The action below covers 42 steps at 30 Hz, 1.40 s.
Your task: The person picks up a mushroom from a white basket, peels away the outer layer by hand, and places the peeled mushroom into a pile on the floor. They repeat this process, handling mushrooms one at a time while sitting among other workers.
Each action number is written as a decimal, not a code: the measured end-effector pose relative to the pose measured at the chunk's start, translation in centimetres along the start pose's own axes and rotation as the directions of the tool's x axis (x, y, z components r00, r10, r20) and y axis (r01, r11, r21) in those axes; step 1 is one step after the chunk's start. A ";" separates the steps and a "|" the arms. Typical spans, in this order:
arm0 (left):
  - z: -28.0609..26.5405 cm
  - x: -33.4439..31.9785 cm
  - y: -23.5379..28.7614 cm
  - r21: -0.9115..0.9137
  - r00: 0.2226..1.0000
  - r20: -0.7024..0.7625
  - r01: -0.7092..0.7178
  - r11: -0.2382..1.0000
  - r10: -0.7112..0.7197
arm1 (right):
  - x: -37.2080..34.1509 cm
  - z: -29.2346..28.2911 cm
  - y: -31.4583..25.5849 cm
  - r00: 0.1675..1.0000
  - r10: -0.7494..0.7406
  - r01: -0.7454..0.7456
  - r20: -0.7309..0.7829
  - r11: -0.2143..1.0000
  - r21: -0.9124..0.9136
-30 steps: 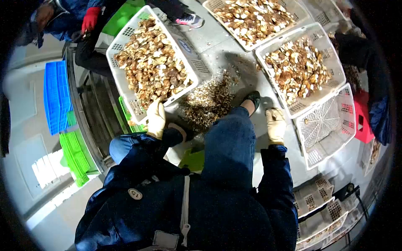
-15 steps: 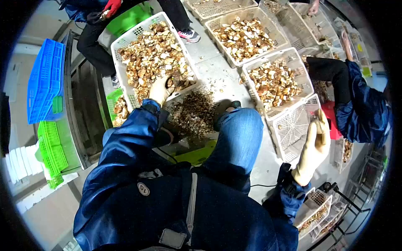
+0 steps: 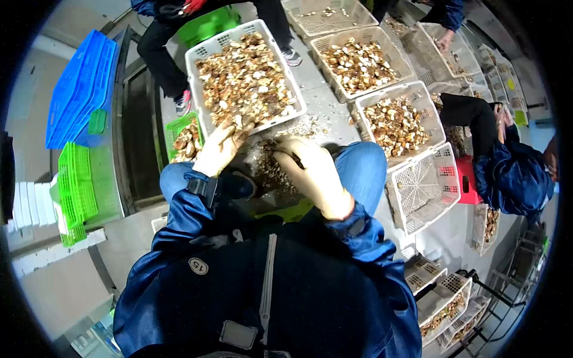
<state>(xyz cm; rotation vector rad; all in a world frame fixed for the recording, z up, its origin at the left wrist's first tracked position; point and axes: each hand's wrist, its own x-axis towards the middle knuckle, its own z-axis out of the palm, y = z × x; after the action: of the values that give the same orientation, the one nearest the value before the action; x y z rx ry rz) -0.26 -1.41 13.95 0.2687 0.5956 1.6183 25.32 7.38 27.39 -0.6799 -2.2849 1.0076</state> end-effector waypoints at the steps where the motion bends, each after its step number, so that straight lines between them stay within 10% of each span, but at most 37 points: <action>1: 1.3 -1.4 0.2 0.071 1.000 -0.005 -0.012 0.997 0.012 | 0.2 1.0 -0.3 1.000 0.023 -0.023 -0.001 1.000 0.016; 11: 5.9 -3.1 -0.6 0.309 0.999 -0.043 0.015 0.951 -0.001 | -1.6 2.1 7.9 0.972 0.045 0.039 0.230 0.937 -0.348; 17: 9.2 0.8 -1.2 -0.265 0.990 -0.027 0.129 0.955 -0.141 | 2.0 -0.5 12.1 0.992 0.060 -0.033 0.113 0.973 -0.227; 22: 8.4 2.6 -2.4 0.018 0.994 0.027 0.106 0.994 -0.107 | 1.2 -0.5 15.1 0.999 0.055 -0.055 0.000 0.997 -0.054; 23: 8.1 2.8 -2.6 0.072 0.994 0.012 0.105 0.992 -0.106 | 1.1 -0.8 14.3 0.931 0.341 -0.287 0.128 0.903 -0.319; 26: 9.9 2.7 -2.6 0.077 0.992 -0.022 0.127 0.989 -0.126 | 1.5 -0.7 12.8 0.792 0.601 -0.539 0.106 0.770 -0.341; 27: 10.0 2.5 -2.8 0.126 0.993 -0.019 0.121 0.985 -0.120 | 0.8 -0.4 13.0 0.975 0.197 -0.196 -0.101 0.980 0.013; 30: 10.6 0.9 -2.7 0.435 0.997 -0.019 0.075 0.897 -0.074 | -0.5 0.0 12.1 0.963 0.256 -0.241 -0.081 0.957 0.164; 31: 10.5 0.4 -2.5 0.569 0.999 0.002 0.043 0.821 -0.054 | -1.2 0.9 13.0 0.892 0.452 -0.451 0.024 0.891 -0.046; 37: 9.0 1.3 -3.6 0.503 0.966 -0.254 0.088 0.860 0.050 | -1.2 3.1 14.3 1.000 0.005 -0.005 0.001 0.972 -0.237; 42: 8.3 3.6 -4.7 0.496 0.918 -0.396 0.240 0.834 -0.029 | 0.1 2.2 14.7 0.908 0.108 0.030 0.405 0.946 -0.321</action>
<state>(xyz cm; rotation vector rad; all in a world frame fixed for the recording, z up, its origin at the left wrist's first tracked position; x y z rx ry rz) 7.36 4.05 17.83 0.3199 1.3453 1.3373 27.07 15.03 14.80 -0.6921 -2.8676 0.8687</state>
